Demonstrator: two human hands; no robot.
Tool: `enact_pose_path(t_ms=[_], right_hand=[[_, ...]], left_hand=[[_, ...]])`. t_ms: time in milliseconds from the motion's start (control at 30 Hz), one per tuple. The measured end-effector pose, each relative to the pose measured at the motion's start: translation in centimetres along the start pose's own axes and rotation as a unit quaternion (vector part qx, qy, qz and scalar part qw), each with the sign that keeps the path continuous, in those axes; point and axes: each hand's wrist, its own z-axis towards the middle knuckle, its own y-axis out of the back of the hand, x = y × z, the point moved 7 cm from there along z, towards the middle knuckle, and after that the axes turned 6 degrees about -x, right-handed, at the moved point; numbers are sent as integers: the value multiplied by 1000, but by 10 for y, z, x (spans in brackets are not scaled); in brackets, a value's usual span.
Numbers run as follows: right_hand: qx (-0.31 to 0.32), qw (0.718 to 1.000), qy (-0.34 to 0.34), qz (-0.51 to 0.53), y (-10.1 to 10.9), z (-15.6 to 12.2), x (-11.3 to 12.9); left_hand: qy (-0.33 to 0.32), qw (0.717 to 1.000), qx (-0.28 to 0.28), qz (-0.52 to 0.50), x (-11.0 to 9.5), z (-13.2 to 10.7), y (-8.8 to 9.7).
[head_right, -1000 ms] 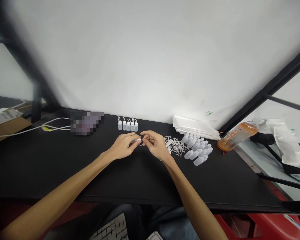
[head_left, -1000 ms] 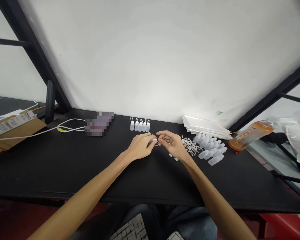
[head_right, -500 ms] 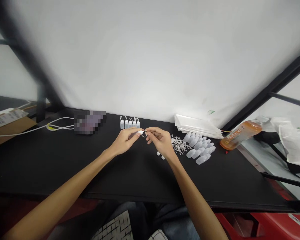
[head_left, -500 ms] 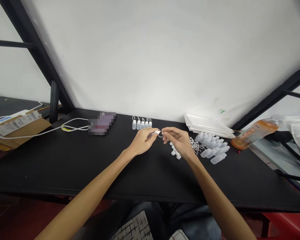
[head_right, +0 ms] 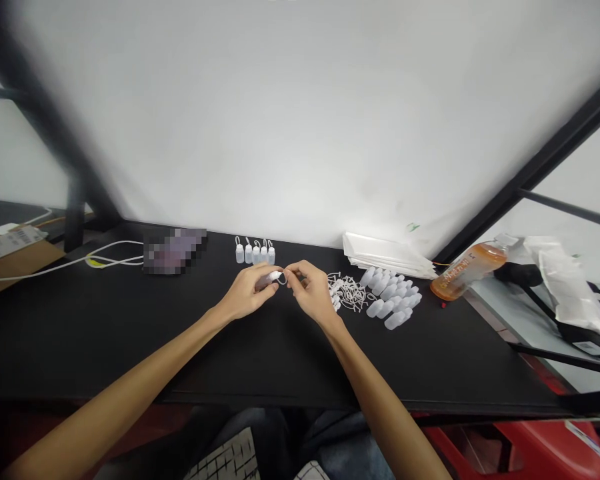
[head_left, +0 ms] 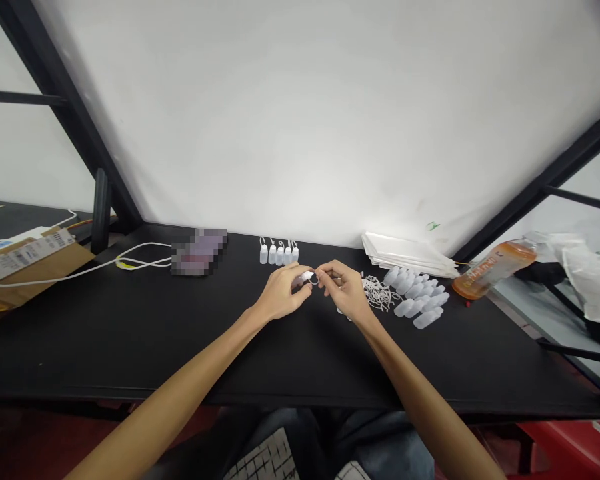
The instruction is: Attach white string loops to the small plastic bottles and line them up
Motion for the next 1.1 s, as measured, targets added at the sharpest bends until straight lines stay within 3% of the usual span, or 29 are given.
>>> enact_pose_path(t_ms=[233, 400, 500, 633, 767, 933, 1100], right_hand=[[-18, 999, 7, -31, 10, 5, 0], [-78, 992, -1, -99, 32, 16, -6], [-92, 970, 11, -225, 39, 30, -10], [-23, 920, 31, -389, 21, 56, -8], [39, 885, 33, -462, -3, 73, -9], [66, 871, 36, -486, -21, 81, -13], [72, 873, 33, -482, -25, 85, -14]], left_hand=[[25, 997, 22, -66, 4, 1, -10], [19, 999, 17, 42, 12, 4, -6], [49, 991, 1, 126, 25, 7, 3], [74, 975, -6, 209, 43, 13, 20], [86, 966, 2, 244, 57, 16, 33], [91, 964, 9, 251, 65, 16, 39], [72, 964, 37, 254, 66, 15, 31]])
